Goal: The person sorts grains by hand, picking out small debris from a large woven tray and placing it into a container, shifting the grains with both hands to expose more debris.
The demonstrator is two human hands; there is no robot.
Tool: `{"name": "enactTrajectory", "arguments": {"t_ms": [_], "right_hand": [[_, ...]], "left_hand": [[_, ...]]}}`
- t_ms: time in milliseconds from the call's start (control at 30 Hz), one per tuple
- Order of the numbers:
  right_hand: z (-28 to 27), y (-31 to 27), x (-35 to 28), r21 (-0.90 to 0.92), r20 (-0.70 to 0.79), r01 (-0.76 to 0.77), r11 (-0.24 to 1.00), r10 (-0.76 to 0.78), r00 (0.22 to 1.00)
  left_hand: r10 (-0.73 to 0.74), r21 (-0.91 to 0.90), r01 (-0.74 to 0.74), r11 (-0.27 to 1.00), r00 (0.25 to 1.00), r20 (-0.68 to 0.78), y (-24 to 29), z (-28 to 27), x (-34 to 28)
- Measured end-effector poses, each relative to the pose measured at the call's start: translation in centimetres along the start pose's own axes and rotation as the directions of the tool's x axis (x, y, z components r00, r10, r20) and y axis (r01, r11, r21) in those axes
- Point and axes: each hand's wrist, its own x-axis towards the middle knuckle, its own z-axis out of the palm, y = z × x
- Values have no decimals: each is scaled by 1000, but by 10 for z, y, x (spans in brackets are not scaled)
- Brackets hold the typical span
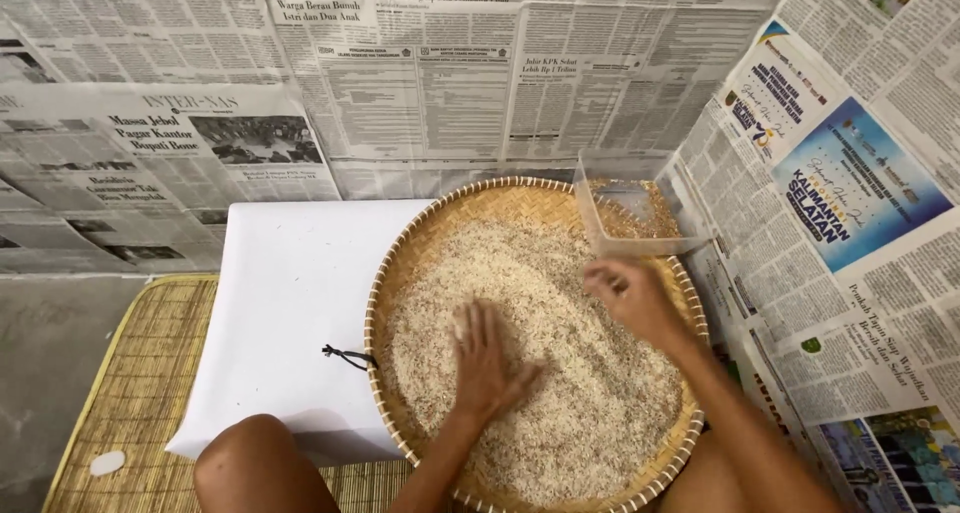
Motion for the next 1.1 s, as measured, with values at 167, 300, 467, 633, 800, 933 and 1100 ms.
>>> {"name": "enactTrajectory", "arguments": {"t_ms": [167, 300, 467, 633, 800, 933, 1100], "right_hand": [[25, 65, -15, 74, 16, -209, 975, 209, 978], [10, 60, -27, -51, -51, -395, 917, 393, 918], [8, 83, -28, -113, 20, -441, 890, 446, 895], [12, 73, -38, -103, 401, -591, 800, 577, 711], [-7, 21, -42, -73, 334, -432, 899, 430, 839], [30, 77, -25, 29, 262, -338, 941, 319, 911], [51, 83, -10, -228, 85, -201, 953, 225, 971]], "left_hand": [[169, -299, -162, 940, 986, -2, 99, -47, -5], [532, 419, -431, 799, 833, -156, 97, 82, 2], [433, 342, -398, 851, 901, -30, 64, 53, 25], [389, 381, -332, 863, 917, -83, -4, 19, 48], [-5, 17, 3, 1000, 995, 103, -68, 36, 68], [-62, -157, 73, 985, 995, 76, -37, -11, 42], [38, -78, -35, 996, 999, 39, 1, -37, 38]]}}
